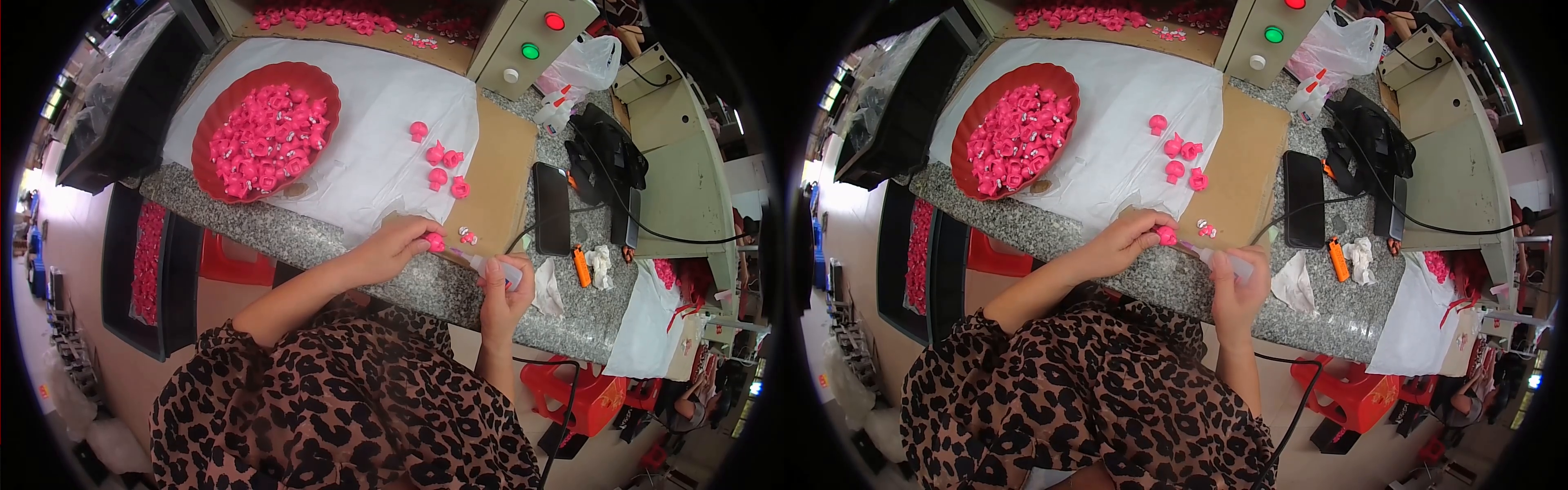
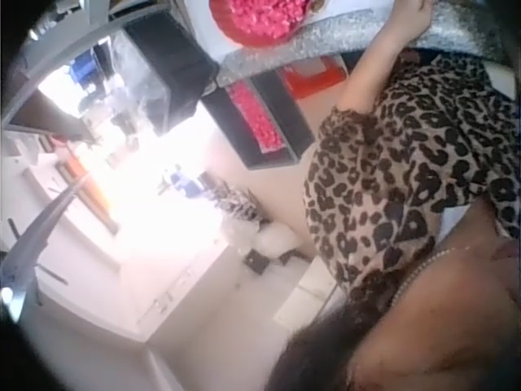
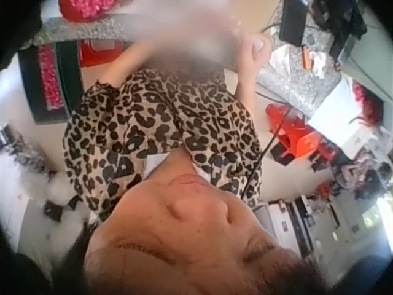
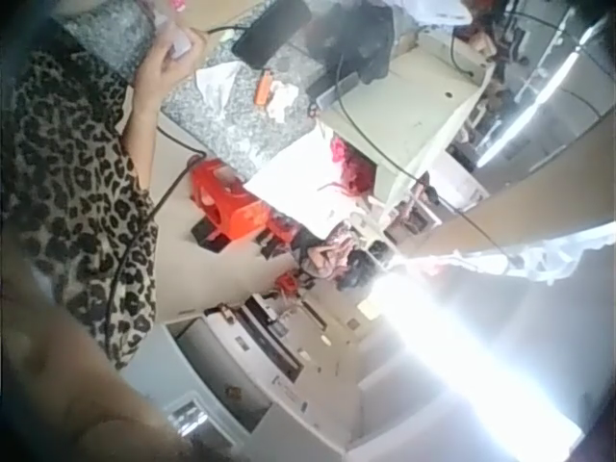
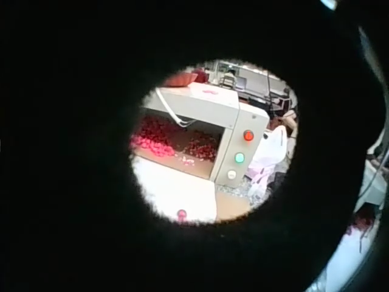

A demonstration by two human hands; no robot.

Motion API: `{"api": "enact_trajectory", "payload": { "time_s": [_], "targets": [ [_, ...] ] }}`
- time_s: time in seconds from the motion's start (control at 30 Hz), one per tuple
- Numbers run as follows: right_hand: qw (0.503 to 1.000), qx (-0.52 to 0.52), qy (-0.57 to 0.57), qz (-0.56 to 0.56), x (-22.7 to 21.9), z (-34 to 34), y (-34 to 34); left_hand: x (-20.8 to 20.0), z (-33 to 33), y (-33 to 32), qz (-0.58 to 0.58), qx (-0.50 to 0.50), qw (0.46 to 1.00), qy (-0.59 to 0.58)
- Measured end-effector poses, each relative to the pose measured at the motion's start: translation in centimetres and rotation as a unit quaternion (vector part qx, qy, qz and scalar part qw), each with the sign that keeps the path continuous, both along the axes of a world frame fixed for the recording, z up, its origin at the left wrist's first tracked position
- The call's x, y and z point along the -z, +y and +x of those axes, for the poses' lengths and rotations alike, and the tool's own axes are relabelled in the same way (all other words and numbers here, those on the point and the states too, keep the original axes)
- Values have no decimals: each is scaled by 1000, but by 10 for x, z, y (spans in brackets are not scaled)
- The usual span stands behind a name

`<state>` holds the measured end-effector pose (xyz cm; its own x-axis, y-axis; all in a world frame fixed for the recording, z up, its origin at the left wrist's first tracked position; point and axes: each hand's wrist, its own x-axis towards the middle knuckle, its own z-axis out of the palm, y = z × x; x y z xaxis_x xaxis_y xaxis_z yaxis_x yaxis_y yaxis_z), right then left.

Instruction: The person applies glue to small pink plastic toy components with a glue bottle.

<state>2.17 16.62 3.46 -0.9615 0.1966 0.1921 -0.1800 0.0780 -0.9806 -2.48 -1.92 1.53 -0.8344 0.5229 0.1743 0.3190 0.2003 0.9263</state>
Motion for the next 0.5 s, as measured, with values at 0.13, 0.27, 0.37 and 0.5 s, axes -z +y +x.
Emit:
{"api": "enact_trajectory", "payload": {
  "time_s": [0.13,0.27,0.37,0.5],
  "targets": [
    [1000,4,0,0,-2,-1,-2,4,0,1,17,5,1000,-10],
    [1000,-2,5,11,-1,0,1,-1,0,1,6,-1,1000,3],
    [1000,-5,7,10,-1,0,0,1,0,0,0,3,1000,2],
    [1000,1,1,21,-3,0,0,-1,0,1,-2,5,1000,2]
  ]
}}
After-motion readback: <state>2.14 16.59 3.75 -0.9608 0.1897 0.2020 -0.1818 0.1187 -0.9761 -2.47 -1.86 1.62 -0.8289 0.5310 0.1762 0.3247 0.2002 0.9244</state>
